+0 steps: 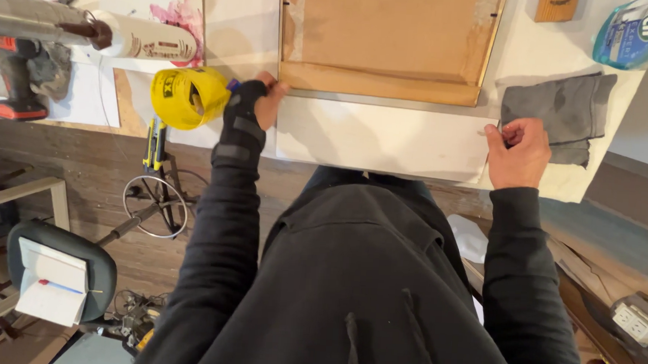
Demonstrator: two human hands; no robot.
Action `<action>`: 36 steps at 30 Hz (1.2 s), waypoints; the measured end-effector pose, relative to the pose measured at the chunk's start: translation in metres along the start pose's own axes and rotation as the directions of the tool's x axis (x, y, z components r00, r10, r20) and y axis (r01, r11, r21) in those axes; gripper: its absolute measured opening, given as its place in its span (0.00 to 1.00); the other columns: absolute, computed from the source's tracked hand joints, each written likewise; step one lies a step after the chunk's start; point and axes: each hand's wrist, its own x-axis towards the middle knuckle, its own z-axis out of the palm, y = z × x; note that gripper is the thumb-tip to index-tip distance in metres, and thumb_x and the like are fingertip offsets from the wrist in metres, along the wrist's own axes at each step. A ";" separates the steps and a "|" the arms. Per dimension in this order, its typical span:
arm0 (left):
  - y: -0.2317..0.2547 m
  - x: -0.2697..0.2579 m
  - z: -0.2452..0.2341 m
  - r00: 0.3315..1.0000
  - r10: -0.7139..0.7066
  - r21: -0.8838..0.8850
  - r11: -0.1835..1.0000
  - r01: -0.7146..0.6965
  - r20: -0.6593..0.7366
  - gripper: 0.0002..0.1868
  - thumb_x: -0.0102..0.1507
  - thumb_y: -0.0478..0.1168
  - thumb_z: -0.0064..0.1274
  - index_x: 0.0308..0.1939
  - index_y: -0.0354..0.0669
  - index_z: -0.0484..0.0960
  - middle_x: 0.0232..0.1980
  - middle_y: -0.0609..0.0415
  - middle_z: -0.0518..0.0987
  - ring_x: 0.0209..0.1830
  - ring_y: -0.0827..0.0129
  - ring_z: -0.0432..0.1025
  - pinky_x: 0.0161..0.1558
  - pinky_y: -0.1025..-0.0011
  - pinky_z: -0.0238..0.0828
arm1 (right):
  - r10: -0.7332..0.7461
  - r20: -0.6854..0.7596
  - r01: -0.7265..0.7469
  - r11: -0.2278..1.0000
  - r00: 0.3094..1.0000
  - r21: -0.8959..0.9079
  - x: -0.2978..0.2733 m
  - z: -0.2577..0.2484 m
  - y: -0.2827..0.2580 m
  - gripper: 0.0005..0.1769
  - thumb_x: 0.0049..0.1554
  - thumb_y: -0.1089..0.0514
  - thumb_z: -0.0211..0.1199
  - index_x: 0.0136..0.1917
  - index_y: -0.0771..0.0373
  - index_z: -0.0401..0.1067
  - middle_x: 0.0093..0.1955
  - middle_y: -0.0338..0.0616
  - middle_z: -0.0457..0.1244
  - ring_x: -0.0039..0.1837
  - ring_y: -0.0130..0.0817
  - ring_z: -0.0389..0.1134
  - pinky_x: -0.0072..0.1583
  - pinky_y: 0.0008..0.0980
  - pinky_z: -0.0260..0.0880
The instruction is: Applying a finish to a wooden strip and assembling it onto a picture frame.
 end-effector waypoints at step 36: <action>-0.007 -0.018 0.001 0.997 -0.052 -0.216 0.976 0.039 -0.051 0.14 0.65 0.47 0.55 0.38 0.39 0.80 0.28 0.44 0.79 0.29 0.55 0.75 0.34 0.62 0.69 | -0.287 -0.003 0.284 0.948 0.958 -0.141 0.016 -0.013 -0.034 0.10 0.60 0.63 0.74 0.52 0.63 0.75 0.52 0.46 0.64 0.54 0.46 0.65 0.56 0.41 0.67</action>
